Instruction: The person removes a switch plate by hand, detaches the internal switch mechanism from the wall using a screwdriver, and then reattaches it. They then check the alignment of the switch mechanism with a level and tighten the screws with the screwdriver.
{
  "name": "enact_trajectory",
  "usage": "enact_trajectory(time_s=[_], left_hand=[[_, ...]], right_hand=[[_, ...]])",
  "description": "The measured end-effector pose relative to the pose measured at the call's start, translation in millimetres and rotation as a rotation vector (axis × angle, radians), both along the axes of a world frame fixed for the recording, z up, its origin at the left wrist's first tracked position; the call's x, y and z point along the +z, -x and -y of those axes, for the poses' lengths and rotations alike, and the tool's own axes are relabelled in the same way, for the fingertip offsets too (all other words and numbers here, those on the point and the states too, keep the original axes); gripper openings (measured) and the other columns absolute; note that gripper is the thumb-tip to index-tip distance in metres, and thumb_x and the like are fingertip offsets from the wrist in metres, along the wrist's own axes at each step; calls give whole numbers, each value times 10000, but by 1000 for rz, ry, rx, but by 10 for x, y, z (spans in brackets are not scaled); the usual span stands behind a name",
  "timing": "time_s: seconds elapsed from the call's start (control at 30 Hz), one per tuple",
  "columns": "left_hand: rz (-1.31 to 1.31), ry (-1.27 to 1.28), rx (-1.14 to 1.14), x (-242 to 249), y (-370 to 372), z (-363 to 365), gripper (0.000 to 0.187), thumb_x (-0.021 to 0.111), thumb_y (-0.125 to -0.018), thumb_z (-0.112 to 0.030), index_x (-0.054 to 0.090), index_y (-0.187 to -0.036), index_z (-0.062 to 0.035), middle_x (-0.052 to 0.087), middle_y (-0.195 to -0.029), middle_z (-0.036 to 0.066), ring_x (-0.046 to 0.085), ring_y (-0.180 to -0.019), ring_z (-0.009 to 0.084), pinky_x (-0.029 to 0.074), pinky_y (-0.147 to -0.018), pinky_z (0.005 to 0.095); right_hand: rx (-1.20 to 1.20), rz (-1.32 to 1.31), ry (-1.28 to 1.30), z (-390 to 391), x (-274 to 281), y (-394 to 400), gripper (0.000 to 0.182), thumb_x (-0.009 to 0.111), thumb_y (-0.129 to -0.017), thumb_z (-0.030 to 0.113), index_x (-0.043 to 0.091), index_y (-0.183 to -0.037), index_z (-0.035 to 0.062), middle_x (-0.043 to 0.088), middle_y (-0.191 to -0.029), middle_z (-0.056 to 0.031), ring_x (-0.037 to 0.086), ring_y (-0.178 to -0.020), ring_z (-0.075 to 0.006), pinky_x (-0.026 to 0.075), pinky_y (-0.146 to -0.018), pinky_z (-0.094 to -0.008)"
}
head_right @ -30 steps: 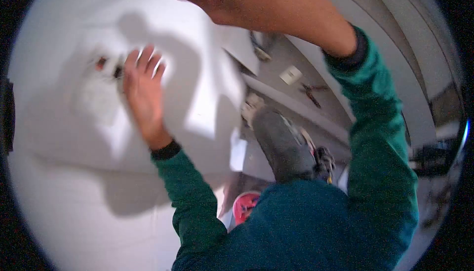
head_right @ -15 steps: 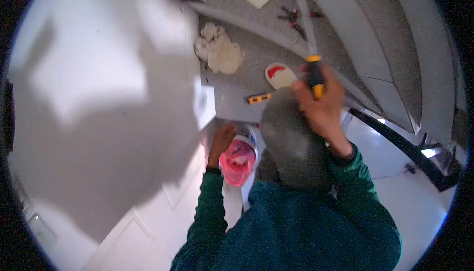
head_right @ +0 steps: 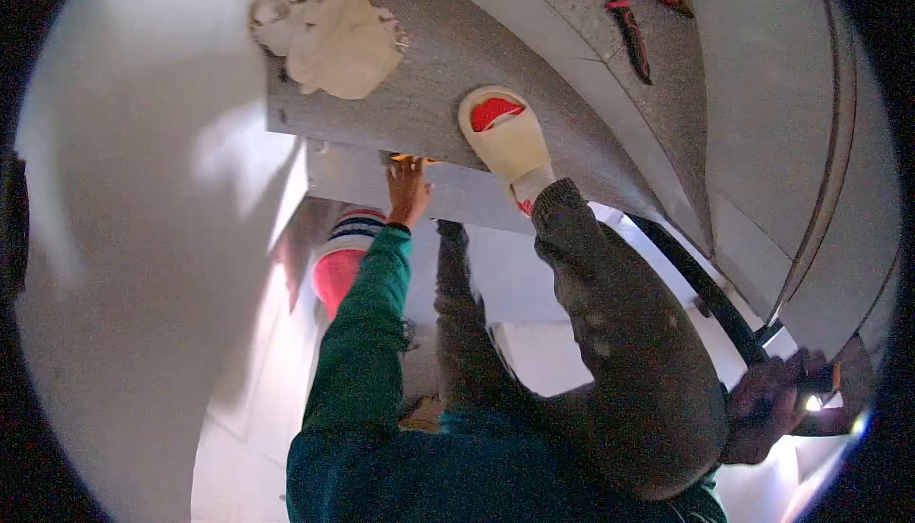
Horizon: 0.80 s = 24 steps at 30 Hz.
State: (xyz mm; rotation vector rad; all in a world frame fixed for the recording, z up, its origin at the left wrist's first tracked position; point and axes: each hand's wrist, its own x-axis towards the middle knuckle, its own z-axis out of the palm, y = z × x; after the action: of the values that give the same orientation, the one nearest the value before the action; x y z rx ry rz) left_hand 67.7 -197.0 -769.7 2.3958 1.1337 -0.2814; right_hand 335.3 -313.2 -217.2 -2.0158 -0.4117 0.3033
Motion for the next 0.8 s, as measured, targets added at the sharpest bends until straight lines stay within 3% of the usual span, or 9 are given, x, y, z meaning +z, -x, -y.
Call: enact_trajectory(time_s=[0.1, 0.2, 0.27, 0.37, 0.43, 0.47, 0.53, 0.6, 0.8], left_hand=[[-83, 118, -104, -531, -143, -41, 509, 763, -705, -311, 616, -1135, -81, 605, -1149, 155, 529, -1143, 324, 389, -954, 518], [10, 33, -176, -897, -88, -23, 436, 764, -697, -301, 654, -1052, -72, 648, -1067, 154, 585, -1059, 324, 414, -926, 510], [103, -113, -235, -876, -26, -27, 399, 757, -702, -283, 665, -1026, -70, 668, -1020, 150, 613, -1008, 319, 431, -907, 500], [-69, 174, -204, -519, 46, -191, 362, 710, -766, -249, 634, -1066, -59, 678, -958, 156, 644, -905, 316, 482, -837, 466], [264, 613, 323, -102, 314, -72, 308, 647, -856, -262, 599, -1078, -53, 652, -858, 115, 643, -745, 255, 528, -674, 371], [245, 613, 321, 177, 470, 15, 308, 647, -856, -262, 599, -1078, -53, 652, -858, 115, 643, -745, 255, 528, -674, 371], [543, 1095, 653, 823, 720, -3, 345, 588, -915, -364, 562, -1075, -59, 548, -719, 44, 561, -588, 157, 467, -522, 273], [748, 1451, 1133, 1676, 880, 28, 429, 534, -937, -447, 524, -1148, -74, 444, -694, -10, 437, -523, 74, 365, -459, 217], [1271, 1780, 1016, 3638, 1015, -130, 579, 481, -935, -523, 413, -1257, -46, 457, -822, 8, 412, -591, 90, 355, -523, 210]], right_hand=[[-171, 72, -36, 349, 132, -115, 259, 509, -951, 260, 458, -1081, 42, 398, -674, -9, 345, -435, -82, 319, -360, -234], [-190, -18, 82, 264, -514, -44, 255, 527, -943, 245, 456, -1081, 43, 406, -681, -10, 358, -446, -79, 319, -366, -226], [-142, -47, 121, 144, -701, -18, 254, 540, -938, 235, 455, -1081, 43, 411, -686, -10, 367, -453, -77, 319, -370, -221], [-41, -6, 61, -4, -212, -71, 254, 558, -930, 219, 453, -1080, 44, 419, -694, -11, 380, -463, -74, 320, -376, -214], [62, -23, 31, -132, -11, -84, 256, 571, -925, 209, 451, -1080, 44, 425, -699, -12, 389, -470, -72, 320, -380, -209], [99, -31, 18, -191, -14, -84, 257, 577, -923, 204, 450, -1080, 44, 427, -701, -12, 394, -474, -71, 320, -382, -206], [19, 42, -34, -382, -153, 19, 217, 582, -917, 180, 469, -1053, 54, 421, -704, -10, 395, -499, -66, 319, -408, -206], [250, -232, -266, -452, -204, -88, 144, 581, -898, 88, 512, -1018, 46, 502, -725, -48, 460, -539, -115, 384, -433, -231], [310, -67, -160, -1078, -372, 239, 101, 588, -922, 112, 541, -940, 25, 547, -726, -31, 497, -587, -91, 395, -514, -226]])
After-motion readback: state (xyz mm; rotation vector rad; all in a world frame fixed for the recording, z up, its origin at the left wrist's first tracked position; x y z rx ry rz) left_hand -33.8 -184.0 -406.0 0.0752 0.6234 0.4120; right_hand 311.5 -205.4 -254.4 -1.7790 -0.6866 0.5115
